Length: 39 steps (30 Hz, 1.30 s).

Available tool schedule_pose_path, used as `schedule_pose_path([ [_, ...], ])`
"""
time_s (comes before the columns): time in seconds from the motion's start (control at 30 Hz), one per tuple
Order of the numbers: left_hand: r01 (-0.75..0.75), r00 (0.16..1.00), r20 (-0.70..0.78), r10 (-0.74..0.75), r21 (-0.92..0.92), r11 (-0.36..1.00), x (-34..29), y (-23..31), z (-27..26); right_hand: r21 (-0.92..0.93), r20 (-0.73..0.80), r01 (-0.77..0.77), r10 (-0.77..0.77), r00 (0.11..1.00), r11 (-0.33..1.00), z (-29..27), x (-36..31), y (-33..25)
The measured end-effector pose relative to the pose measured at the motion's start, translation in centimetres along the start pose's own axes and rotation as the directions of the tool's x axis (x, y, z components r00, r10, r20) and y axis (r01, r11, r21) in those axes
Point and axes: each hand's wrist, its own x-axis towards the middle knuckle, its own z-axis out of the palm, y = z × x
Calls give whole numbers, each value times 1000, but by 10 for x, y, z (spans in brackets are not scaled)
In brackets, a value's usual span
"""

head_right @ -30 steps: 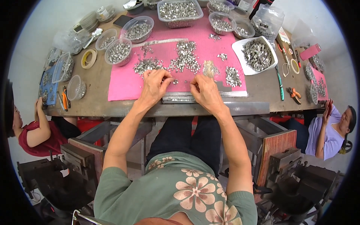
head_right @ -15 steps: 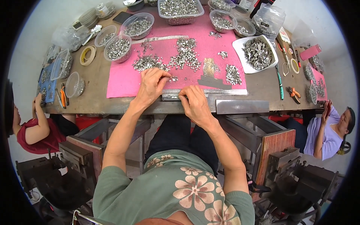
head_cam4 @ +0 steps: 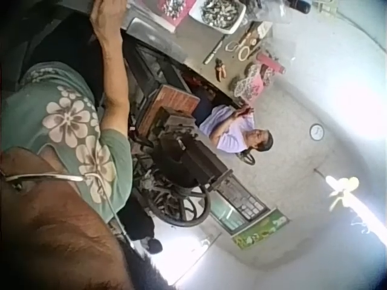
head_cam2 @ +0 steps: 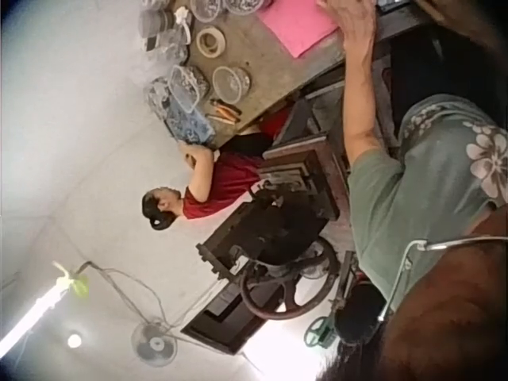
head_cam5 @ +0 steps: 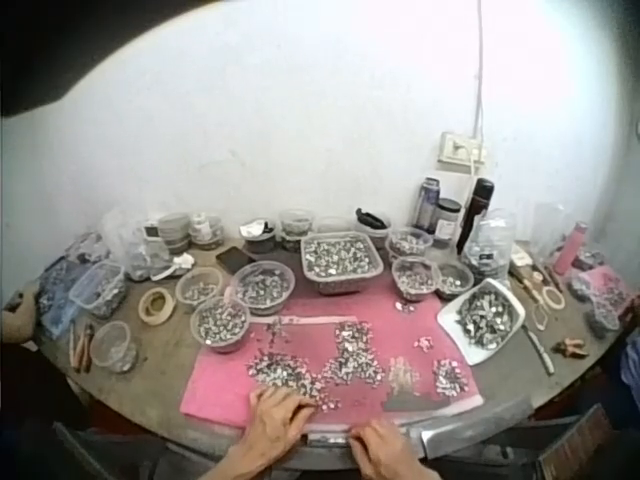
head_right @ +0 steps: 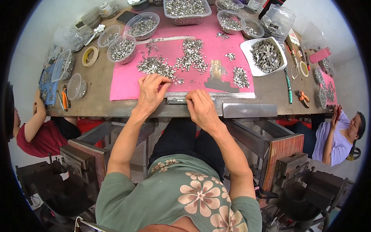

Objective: The person places small metal components into a fabrication jig by hand, then operates a manual press to stamp them.

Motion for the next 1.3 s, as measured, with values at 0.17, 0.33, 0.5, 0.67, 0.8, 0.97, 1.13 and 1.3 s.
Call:
schedule_pose_path([
  [0.17,-19,999,-39,25,128,992,2,8,-1,-124,24,149,-147,989,981,-10,4,-6],
  [0.33,-56,997,-36,64,195,979,9,18,12,-115,3,-36,37,999,993,-17,29,21],
  [0.5,-66,997,38,61,144,987,11,15,16,-234,7,-57,60,998,971,3,45,44],
  [0.67,-16,999,31,15,37,999,9,12,17,-185,16,-28,32,999,982,4,41,48],
  [0.8,-82,997,2,83,162,983,8,19,18,-189,20,-27,31,999,982,5,45,47],
  [0.97,-105,994,37,102,105,989,7,17,17,25,25,-120,119,993,993,4,45,46],
  [1.13,59,990,135,-25,-256,965,1,28,1,-23,-39,-78,77,996,997,-7,43,43],
  [1.3,52,990,138,-6,-331,942,-16,42,-1,-48,-24,-72,71,997,996,-9,34,45],
])
